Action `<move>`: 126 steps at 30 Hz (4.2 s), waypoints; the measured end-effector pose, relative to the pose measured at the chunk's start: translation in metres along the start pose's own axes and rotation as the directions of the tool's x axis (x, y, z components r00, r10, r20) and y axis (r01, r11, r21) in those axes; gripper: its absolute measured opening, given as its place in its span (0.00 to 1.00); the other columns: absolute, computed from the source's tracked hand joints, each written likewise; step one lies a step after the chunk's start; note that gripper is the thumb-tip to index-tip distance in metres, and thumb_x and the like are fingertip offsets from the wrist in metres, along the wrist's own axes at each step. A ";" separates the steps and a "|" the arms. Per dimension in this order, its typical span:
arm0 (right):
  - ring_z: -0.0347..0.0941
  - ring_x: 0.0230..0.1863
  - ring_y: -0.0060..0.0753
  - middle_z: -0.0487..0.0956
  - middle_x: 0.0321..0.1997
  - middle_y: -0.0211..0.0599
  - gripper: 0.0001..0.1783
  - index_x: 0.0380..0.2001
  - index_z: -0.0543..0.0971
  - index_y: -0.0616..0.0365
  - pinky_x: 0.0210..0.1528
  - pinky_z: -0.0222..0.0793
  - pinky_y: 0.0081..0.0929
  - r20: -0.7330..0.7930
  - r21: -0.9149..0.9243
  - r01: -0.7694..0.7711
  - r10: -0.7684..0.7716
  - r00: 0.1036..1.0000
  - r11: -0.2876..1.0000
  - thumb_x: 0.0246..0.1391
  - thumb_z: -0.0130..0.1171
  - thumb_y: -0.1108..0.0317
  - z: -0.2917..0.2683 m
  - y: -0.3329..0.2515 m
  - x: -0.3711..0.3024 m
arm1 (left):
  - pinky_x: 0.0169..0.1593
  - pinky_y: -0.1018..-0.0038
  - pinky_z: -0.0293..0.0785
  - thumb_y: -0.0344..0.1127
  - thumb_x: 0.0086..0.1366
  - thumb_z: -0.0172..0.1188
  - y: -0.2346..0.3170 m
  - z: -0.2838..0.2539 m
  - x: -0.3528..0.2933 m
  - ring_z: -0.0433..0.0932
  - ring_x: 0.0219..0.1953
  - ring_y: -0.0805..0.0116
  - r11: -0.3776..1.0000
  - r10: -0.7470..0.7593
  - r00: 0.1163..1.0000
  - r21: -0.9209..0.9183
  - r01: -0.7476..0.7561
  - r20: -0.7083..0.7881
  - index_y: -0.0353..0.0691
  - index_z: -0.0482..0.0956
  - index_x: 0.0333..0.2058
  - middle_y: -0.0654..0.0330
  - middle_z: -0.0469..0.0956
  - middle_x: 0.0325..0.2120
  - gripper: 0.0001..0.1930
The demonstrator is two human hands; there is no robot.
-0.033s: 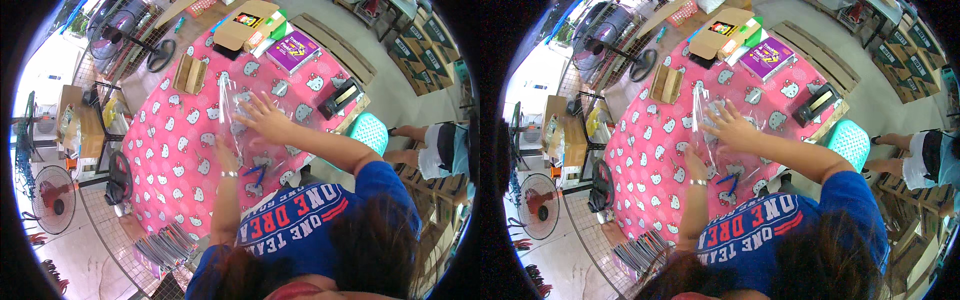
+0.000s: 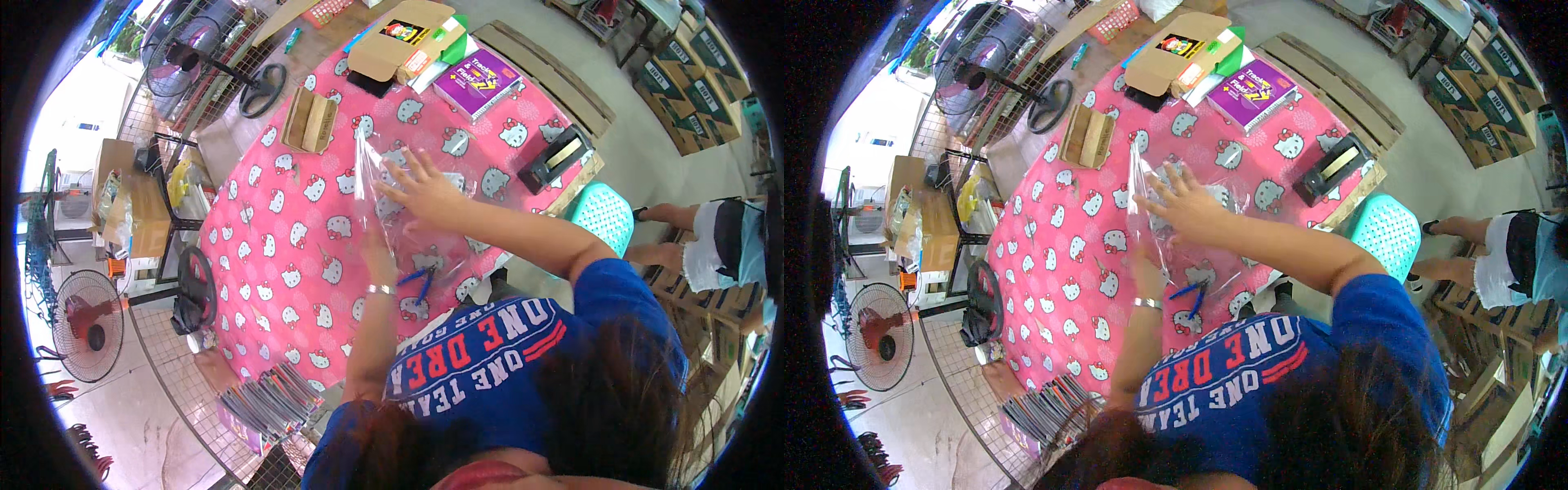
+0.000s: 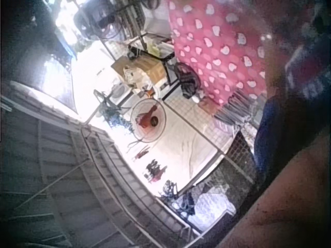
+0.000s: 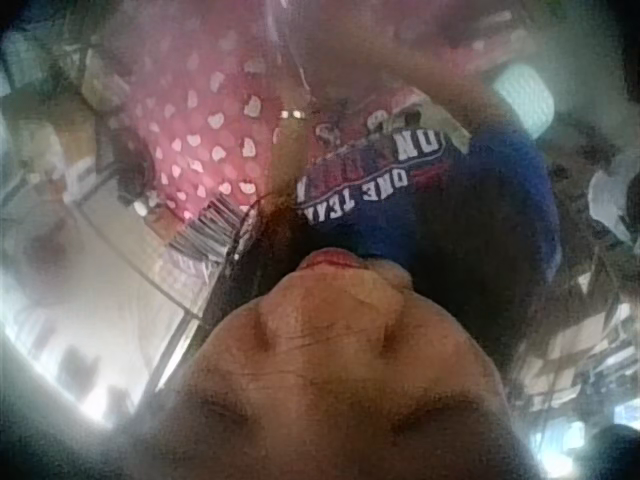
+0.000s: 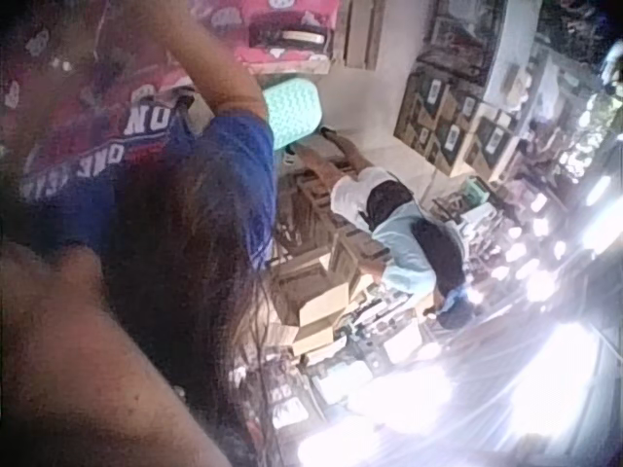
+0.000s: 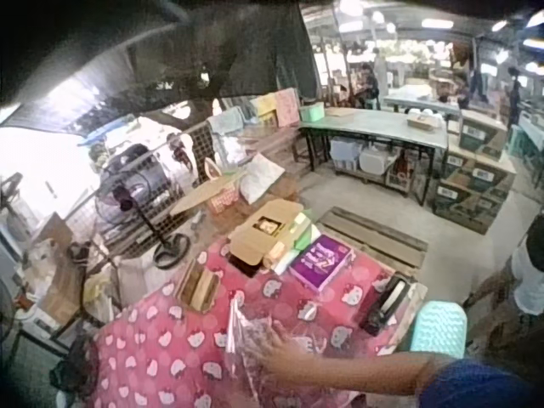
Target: The person sorts several notebooks with various cover designs on a table, places them into clear plastic bags one by one, and uses a tape dispenser to seal each bag.
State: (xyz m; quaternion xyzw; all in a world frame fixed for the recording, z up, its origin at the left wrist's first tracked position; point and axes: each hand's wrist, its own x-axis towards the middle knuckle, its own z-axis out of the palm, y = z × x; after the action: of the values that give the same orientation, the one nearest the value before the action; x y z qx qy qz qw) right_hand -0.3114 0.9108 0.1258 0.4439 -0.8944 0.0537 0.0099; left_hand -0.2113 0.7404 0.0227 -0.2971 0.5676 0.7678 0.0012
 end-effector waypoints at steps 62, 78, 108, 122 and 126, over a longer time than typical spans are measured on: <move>0.70 0.26 0.23 0.74 0.26 0.31 0.14 0.37 0.78 0.59 0.28 0.68 0.24 0.512 0.857 0.037 0.841 -0.178 -0.514 0.51 0.62 0.62 0.141 0.129 -0.181 | 0.65 0.45 0.39 0.69 0.60 0.40 0.040 0.054 -0.067 0.46 0.66 0.40 -0.006 0.401 0.567 0.622 -0.783 0.719 0.31 0.60 0.60 0.41 0.57 0.60 0.44; 0.59 0.18 0.18 0.65 0.20 0.22 0.08 0.24 0.67 0.54 0.18 0.55 0.17 0.529 0.364 0.394 0.536 0.658 -0.844 0.57 0.50 0.71 0.153 0.084 -0.131 | 0.61 0.36 0.39 0.64 0.50 0.60 0.045 0.069 -0.078 0.43 0.64 0.29 -0.276 0.391 0.594 0.705 -0.654 0.704 0.55 0.60 0.61 0.31 0.49 0.59 0.42; 0.78 0.33 0.51 0.80 0.29 0.47 0.20 0.33 0.78 0.63 0.36 0.73 0.42 0.168 0.443 -0.318 0.271 0.948 0.838 0.39 0.65 0.59 0.000 0.014 0.000 | 0.63 0.48 0.51 0.56 0.45 0.67 0.058 0.045 -0.062 0.49 0.64 0.36 -0.090 0.397 0.634 0.715 -0.693 0.664 0.38 0.66 0.57 0.32 0.43 0.62 0.43; 0.74 0.44 0.45 0.79 0.42 0.47 0.28 0.44 0.78 0.58 0.50 0.68 0.33 0.393 0.893 -0.378 -0.014 0.920 0.244 0.48 0.63 0.46 0.010 0.050 -0.003 | 0.63 0.63 0.57 0.43 0.44 0.72 0.117 0.021 -0.015 0.56 0.64 0.55 0.363 0.517 0.548 0.412 -0.836 0.658 0.45 0.73 0.52 0.52 0.62 0.59 0.34; 0.72 0.48 0.44 0.78 0.44 0.43 0.28 0.44 0.76 0.59 0.51 0.67 0.35 -0.102 0.731 0.161 -0.127 0.987 0.663 0.46 0.64 0.51 0.006 0.021 -0.044 | 0.66 0.59 0.53 0.36 0.40 0.72 0.102 0.013 -0.004 0.56 0.64 0.55 0.172 0.215 0.583 0.557 -0.812 0.783 0.42 0.74 0.51 0.52 0.65 0.57 0.34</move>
State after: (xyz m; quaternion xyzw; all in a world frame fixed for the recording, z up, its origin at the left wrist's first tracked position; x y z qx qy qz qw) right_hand -0.3009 0.9575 0.1155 0.4780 -0.7586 0.4177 -0.1467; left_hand -0.2483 0.7175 0.1156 0.2087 0.9204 0.3280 0.0411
